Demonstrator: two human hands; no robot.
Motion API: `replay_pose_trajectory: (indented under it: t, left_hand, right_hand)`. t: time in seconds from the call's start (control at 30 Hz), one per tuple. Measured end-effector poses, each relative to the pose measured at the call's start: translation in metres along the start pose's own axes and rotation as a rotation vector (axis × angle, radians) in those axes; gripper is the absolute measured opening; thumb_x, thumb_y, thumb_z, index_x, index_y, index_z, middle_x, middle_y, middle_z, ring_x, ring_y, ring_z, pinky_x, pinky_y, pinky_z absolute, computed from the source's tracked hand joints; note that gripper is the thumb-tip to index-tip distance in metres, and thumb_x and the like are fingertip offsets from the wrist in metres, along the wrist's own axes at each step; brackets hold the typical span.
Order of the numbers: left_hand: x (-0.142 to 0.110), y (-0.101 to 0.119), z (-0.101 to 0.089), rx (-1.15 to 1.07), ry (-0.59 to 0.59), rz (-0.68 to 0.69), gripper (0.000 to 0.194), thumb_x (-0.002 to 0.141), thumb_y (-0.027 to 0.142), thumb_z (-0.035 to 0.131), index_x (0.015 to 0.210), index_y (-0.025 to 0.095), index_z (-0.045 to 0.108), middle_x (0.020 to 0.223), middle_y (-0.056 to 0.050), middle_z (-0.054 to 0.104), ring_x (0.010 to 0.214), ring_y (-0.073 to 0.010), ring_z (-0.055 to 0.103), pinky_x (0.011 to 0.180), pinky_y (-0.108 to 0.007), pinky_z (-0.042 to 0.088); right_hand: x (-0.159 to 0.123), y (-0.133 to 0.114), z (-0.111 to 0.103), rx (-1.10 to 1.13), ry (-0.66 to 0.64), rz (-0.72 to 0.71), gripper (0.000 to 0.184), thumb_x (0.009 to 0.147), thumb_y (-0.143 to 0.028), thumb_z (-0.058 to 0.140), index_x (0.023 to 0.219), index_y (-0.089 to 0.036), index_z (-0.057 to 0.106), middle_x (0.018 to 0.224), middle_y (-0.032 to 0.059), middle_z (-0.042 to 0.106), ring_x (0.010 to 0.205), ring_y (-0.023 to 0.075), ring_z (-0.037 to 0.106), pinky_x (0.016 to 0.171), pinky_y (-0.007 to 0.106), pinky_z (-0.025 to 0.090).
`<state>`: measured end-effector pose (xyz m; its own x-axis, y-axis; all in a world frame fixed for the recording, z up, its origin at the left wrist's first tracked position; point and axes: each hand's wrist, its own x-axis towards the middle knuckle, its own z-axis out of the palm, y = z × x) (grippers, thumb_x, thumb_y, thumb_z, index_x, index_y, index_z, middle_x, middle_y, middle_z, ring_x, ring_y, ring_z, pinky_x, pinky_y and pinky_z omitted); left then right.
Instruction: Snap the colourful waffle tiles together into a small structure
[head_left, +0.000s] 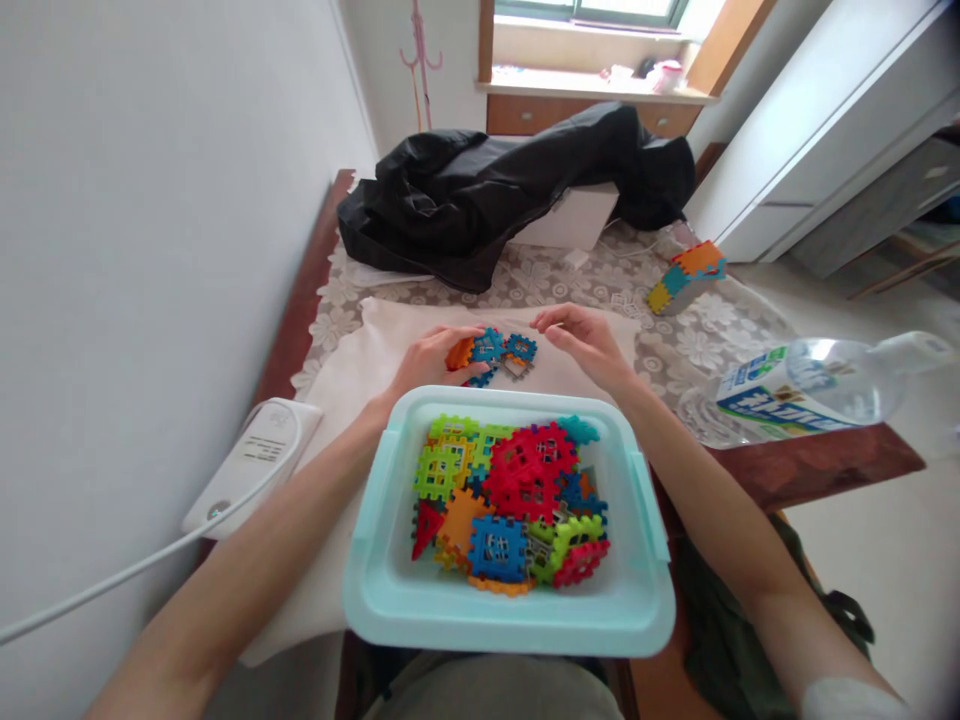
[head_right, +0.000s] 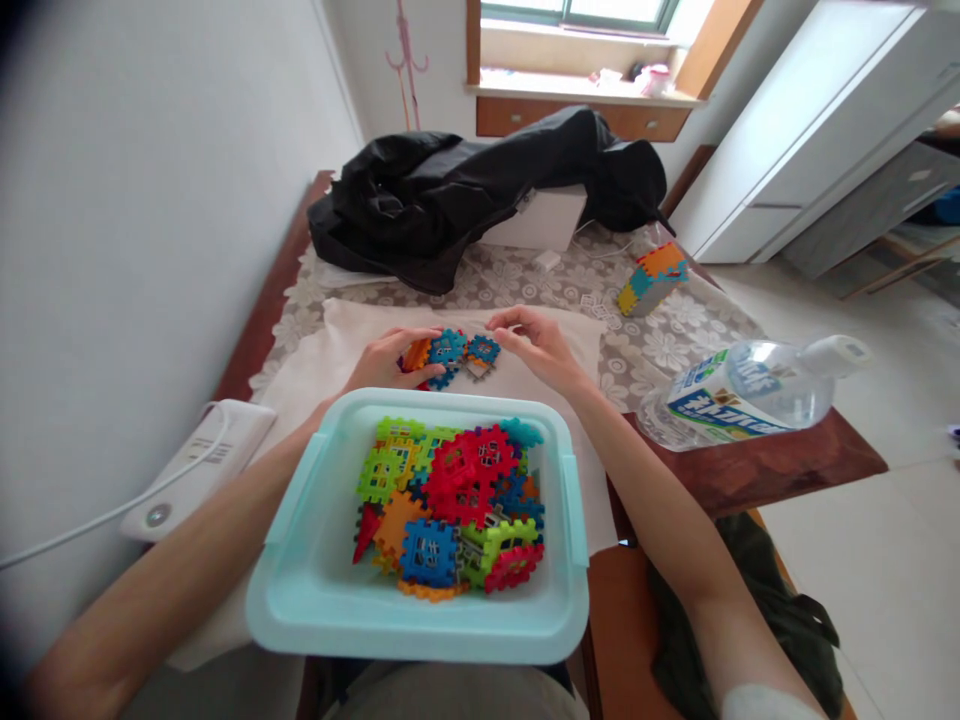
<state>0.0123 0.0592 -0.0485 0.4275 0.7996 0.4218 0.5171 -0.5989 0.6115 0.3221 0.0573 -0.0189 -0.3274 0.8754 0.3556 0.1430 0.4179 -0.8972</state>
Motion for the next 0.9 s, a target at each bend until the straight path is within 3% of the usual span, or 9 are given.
replay_pose_trajectory:
  t: [0.1, 0.2, 0.37, 0.6, 0.77, 0.9]
  left_hand:
    - [0.001, -0.002, 0.0, 0.008, 0.01, -0.004, 0.051, 0.092, 0.043, 0.087, 0.137, 0.02, 0.077, 0.143, -0.013, 0.081, 0.129, -0.0322, 0.077, 0.117, -0.051, 0.062]
    - [0.001, -0.004, 0.001, 0.018, -0.031, 0.005, 0.049, 0.092, 0.041, 0.085, 0.136, 0.021, 0.078, 0.145, -0.012, 0.08, 0.131, -0.0316, 0.076, 0.118, -0.051, 0.061]
    - [0.003, -0.009, 0.004, 0.026, -0.086, 0.033, 0.047, 0.092, 0.044, 0.083, 0.133, 0.022, 0.08, 0.144, -0.011, 0.081, 0.133, -0.0331, 0.076, 0.119, -0.051, 0.06]
    - [0.004, -0.011, 0.006, 0.049, -0.112, 0.032, 0.048, 0.093, 0.052, 0.081, 0.132, 0.023, 0.082, 0.142, -0.012, 0.082, 0.133, -0.035, 0.075, 0.118, -0.052, 0.06]
    - [0.003, -0.013, 0.006, 0.033, -0.101, 0.054, 0.049, 0.094, 0.056, 0.081, 0.132, 0.024, 0.082, 0.143, -0.013, 0.081, 0.133, -0.0343, 0.076, 0.12, -0.053, 0.059]
    - [0.003, -0.01, 0.005, 0.037, -0.117, 0.032, 0.05, 0.094, 0.057, 0.081, 0.132, 0.025, 0.082, 0.142, -0.013, 0.082, 0.133, -0.0333, 0.076, 0.12, -0.051, 0.059]
  right_hand:
    - [-0.001, 0.019, 0.013, -0.44, -0.005, 0.026, 0.039, 0.089, -0.057, 0.088, 0.108, -0.026, 0.072, 0.126, 0.0117, 0.077, 0.121, 0.0362, 0.069, 0.113, 0.058, 0.053]
    - [-0.002, 0.03, 0.022, -0.616, -0.076, 0.034, 0.032, 0.091, -0.049, 0.086, 0.106, -0.025, 0.072, 0.12, 0.0136, 0.077, 0.119, 0.039, 0.067, 0.108, 0.06, 0.053]
    - [0.0, 0.039, 0.024, -0.471, -0.032, 0.073, 0.028, 0.087, -0.04, 0.083, 0.104, -0.026, 0.067, 0.113, 0.01, 0.076, 0.107, 0.033, 0.07, 0.099, 0.052, 0.057]
    - [0.001, 0.04, 0.02, -0.455, -0.041, 0.098, 0.03, 0.084, -0.045, 0.08, 0.101, -0.025, 0.066, 0.112, 0.0097, 0.076, 0.108, 0.0324, 0.068, 0.101, 0.052, 0.054]
    - [0.001, 0.036, 0.009, -0.34, -0.054, 0.135, 0.029, 0.081, -0.041, 0.079, 0.102, -0.026, 0.066, 0.112, 0.0067, 0.078, 0.1, 0.0278, 0.067, 0.095, 0.046, 0.056]
    - [0.001, 0.045, -0.001, -0.224, -0.041, 0.145, 0.034, 0.082, -0.047, 0.083, 0.1, -0.028, 0.063, 0.119, 0.006, 0.079, 0.101, 0.0268, 0.067, 0.094, 0.046, 0.058]
